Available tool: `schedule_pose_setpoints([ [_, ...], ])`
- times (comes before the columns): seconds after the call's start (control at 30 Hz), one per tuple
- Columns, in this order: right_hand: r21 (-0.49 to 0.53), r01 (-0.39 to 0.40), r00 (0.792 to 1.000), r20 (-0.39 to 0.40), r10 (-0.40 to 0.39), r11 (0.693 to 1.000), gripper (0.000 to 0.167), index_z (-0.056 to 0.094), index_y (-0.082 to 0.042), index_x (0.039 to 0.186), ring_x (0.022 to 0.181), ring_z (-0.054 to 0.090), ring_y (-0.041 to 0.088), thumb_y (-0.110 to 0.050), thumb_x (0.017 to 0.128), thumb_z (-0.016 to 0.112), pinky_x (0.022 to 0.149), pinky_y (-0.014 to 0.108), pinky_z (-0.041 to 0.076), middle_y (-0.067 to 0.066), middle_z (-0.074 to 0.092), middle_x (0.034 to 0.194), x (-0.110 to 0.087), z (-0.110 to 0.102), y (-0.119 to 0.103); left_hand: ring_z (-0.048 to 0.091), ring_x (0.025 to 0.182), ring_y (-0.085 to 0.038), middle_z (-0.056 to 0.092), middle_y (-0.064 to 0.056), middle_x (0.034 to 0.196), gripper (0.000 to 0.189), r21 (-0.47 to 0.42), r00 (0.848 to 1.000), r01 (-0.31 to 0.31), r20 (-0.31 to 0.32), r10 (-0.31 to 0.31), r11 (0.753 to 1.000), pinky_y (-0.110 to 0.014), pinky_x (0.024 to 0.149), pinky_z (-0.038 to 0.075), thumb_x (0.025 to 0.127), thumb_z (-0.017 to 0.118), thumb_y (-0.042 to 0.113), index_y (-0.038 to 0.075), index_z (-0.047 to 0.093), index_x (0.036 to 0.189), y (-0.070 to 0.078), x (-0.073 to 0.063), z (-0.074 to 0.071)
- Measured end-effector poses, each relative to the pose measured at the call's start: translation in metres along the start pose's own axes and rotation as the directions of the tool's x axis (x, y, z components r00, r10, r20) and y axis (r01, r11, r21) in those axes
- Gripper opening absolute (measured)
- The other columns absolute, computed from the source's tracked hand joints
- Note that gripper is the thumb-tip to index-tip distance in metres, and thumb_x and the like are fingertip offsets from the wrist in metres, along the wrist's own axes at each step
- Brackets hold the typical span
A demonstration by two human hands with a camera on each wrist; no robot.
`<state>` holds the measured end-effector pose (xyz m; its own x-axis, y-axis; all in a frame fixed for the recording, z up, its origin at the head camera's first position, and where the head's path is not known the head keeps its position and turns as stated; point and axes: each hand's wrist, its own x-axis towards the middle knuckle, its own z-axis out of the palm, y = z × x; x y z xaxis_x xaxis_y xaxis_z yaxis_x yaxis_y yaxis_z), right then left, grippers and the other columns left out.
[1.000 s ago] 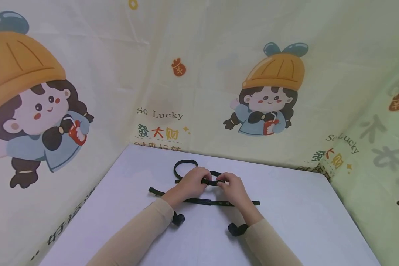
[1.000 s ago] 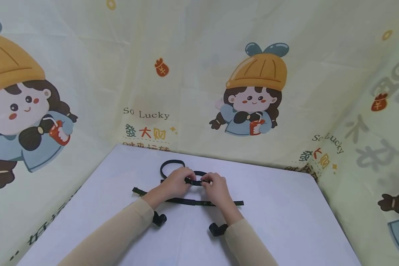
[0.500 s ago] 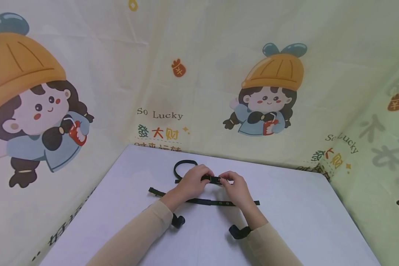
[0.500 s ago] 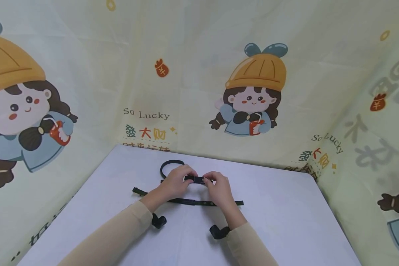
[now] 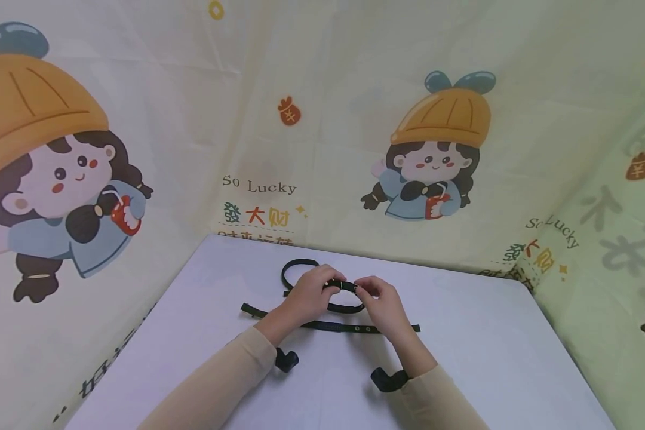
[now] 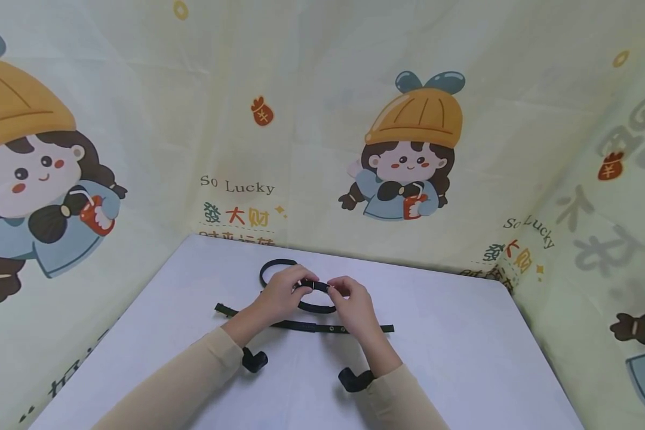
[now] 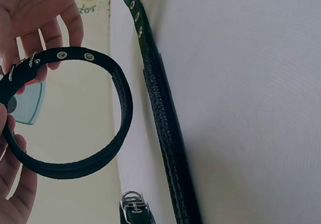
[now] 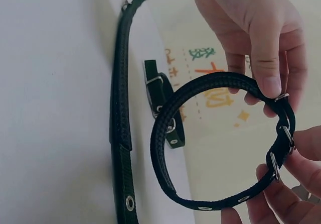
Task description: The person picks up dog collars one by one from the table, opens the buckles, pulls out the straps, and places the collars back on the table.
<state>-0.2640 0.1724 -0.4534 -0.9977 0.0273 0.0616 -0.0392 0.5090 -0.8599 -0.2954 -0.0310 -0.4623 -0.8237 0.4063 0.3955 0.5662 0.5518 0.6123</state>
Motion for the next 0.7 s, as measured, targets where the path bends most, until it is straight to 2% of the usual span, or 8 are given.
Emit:
schedule_pose_setpoints([
  [0.27,0.018,0.026,1.000,-0.008,-0.026,1.000,0.021,0.076,-0.017,0.123,0.114,0.068,0.025,-0.022,0.102,0.073,0.096,0.046,0.055,0.005,0.077,0.116,-0.005,0.000,-0.005,0.067,0.096,-0.008,0.076,0.006,0.115,0.022,-0.063,0.999,0.039,-0.033,-0.041,0.997,-0.023,0.081,0.059,0.100,0.077,0.011,0.018,0.077,0.121,0.002,-0.002,-0.003],
  [0.5,-0.011,0.034,0.999,-0.009,-0.035,0.999,0.023,0.076,-0.019,0.122,0.114,0.069,0.026,-0.022,0.099,0.078,0.094,0.045,0.057,0.003,0.075,0.118,-0.008,0.002,-0.009,0.065,0.090,-0.008,0.077,0.009,0.109,0.020,-0.111,0.995,0.086,-0.050,-0.092,0.990,-0.023,0.078,0.058,0.098,0.080,0.014,0.021,0.077,0.117,0.005,-0.004,-0.004],
  [0.7,-0.008,0.041,0.999,-0.024,-0.041,0.999,0.021,0.077,-0.020,0.120,0.117,0.069,0.026,-0.023,0.100,0.078,0.098,0.049,0.060,0.001,0.076,0.119,-0.012,0.004,-0.014,0.065,0.090,-0.010,0.077,0.007,0.109,0.020,-0.134,0.996,0.072,-0.050,-0.079,0.988,-0.024,0.077,0.058,0.098,0.079,0.013,0.016,0.078,0.118,0.010,-0.006,-0.006],
])
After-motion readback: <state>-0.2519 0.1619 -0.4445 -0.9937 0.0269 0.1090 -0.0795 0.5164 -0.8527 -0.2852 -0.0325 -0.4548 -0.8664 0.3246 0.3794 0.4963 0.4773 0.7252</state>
